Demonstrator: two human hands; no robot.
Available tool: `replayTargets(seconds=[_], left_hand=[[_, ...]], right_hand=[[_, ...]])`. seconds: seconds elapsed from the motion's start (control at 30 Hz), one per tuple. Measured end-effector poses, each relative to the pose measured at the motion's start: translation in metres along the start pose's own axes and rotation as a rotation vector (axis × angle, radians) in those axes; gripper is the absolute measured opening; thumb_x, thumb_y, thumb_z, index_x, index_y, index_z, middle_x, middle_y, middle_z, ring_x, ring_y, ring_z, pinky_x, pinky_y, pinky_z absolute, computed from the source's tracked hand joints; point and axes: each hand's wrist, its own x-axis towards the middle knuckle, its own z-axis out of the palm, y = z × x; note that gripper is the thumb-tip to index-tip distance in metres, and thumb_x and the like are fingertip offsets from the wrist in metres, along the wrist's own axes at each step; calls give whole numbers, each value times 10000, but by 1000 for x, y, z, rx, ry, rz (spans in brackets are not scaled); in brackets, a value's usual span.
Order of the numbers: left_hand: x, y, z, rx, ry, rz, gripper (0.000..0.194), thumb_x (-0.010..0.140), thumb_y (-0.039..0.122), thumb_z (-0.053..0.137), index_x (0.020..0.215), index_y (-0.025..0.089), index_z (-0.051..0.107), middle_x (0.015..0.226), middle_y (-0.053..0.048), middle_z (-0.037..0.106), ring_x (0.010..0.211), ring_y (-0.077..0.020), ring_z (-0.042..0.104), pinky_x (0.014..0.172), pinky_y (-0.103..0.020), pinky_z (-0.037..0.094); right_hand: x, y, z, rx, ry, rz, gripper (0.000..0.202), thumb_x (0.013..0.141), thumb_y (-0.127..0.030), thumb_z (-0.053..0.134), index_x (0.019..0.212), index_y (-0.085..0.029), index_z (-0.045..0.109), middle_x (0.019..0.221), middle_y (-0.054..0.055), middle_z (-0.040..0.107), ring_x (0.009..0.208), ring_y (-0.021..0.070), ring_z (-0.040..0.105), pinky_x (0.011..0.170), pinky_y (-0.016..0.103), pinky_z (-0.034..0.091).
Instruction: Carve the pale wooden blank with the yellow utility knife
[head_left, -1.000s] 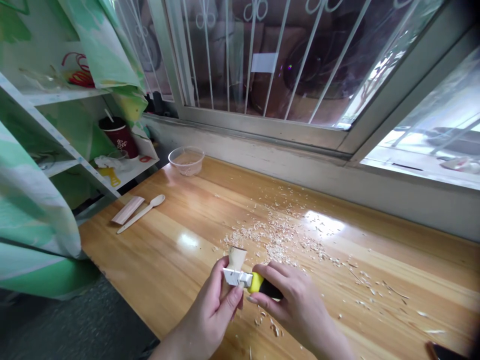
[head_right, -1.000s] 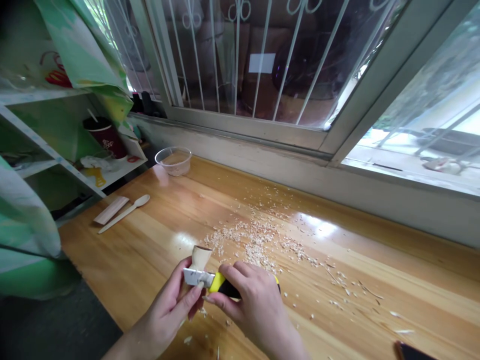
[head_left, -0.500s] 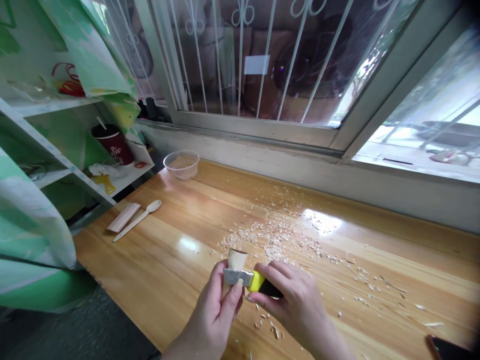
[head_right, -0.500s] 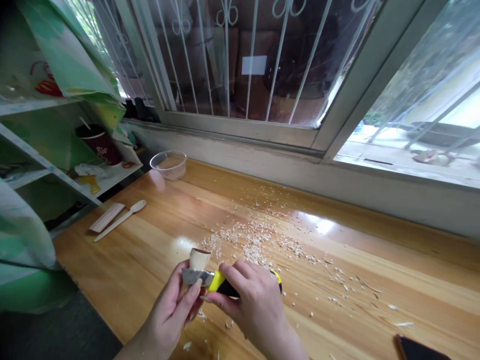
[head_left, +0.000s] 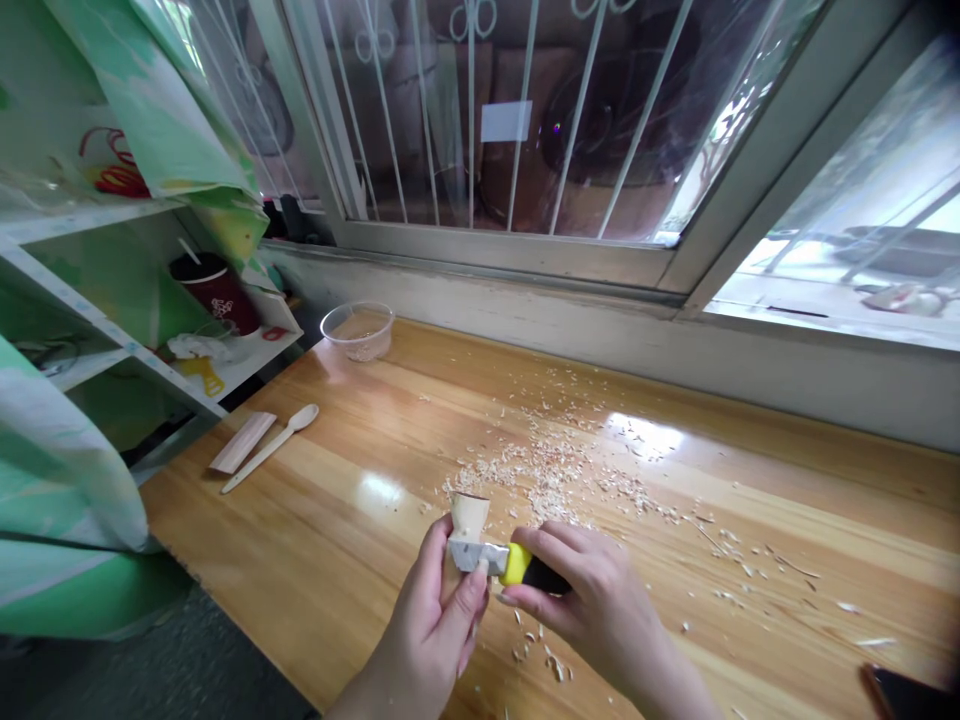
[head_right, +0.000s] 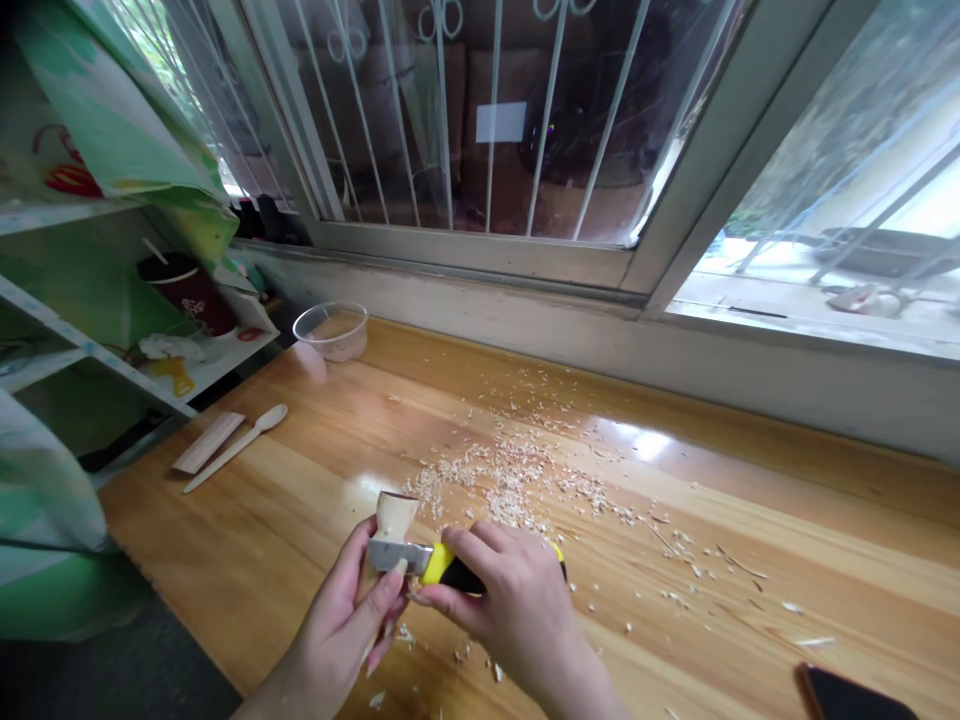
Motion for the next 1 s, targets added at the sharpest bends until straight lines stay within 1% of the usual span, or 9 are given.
replayTargets(seconds=[0.17,0.3,0.4,0.57,0.63,0.73,0.87,0.93,1.0], left_hand=[[3,2,5,-28,64,-12,461,750,540,629,1066,248,463,658,67,478,464,-25,317,399,-116,230],[4,4,6,62,78,28,413,762,559,599,970,222,484,578,83,424,470,-39,328,402,-120,234],[3,4,7,105,75,36,405,777,567,573,960,219,476,548,88,409,450,-47,332,379,-130,228],[1,-1,6,59,20,52,493,760,607,561,1060,232,448,548,98,424,388,-42,299,369,-154,265],[2,-3,7,44,30,34,467,764,588,573,1048,236,457,548,96,429,396,-41,297,366,-143,255],[5,-3,8,30,52,0,413,774,553,590,1024,248,467,542,98,418,412,-40,297,353,-125,213],[11,-4,8,43,35,12,371,783,550,580,954,236,481,563,93,409,430,-35,298,354,-124,184],[12,-4,7,71,31,25,353,803,541,560,946,231,473,570,90,413,438,-39,311,366,-128,203],[12,-5,7,100,13,42,341,825,540,527,938,225,464,560,94,402,432,-43,308,381,-139,239]], right_hand=[[1,0,0,-77,115,-19,495,860,-620,411,828,-182,639,634,7,603,531,119,543,489,229,363],[3,-1,-3,-112,149,-30,475,870,-600,416,829,-180,633,629,3,605,525,120,547,485,228,361],[2,-1,-4,-96,134,-29,471,870,-600,416,844,-182,632,638,4,606,530,122,549,489,230,364],[0,2,-4,-8,0,-16,501,853,-641,394,825,-200,630,616,-9,585,496,115,509,479,232,347],[0,3,-4,-18,5,-7,493,852,-637,404,822,-200,630,614,-7,583,494,116,502,479,233,342],[0,3,-2,-52,58,3,477,852,-626,420,830,-199,632,625,-1,594,509,121,518,486,232,341],[0,3,-1,-87,118,8,480,860,-620,410,824,-195,629,623,1,601,516,126,535,480,232,338],[0,4,0,-81,108,15,487,867,-618,396,829,-193,631,624,0,602,507,124,530,479,232,340],[0,5,0,-56,54,19,495,868,-623,388,833,-195,633,621,-2,597,503,122,526,481,232,343]])
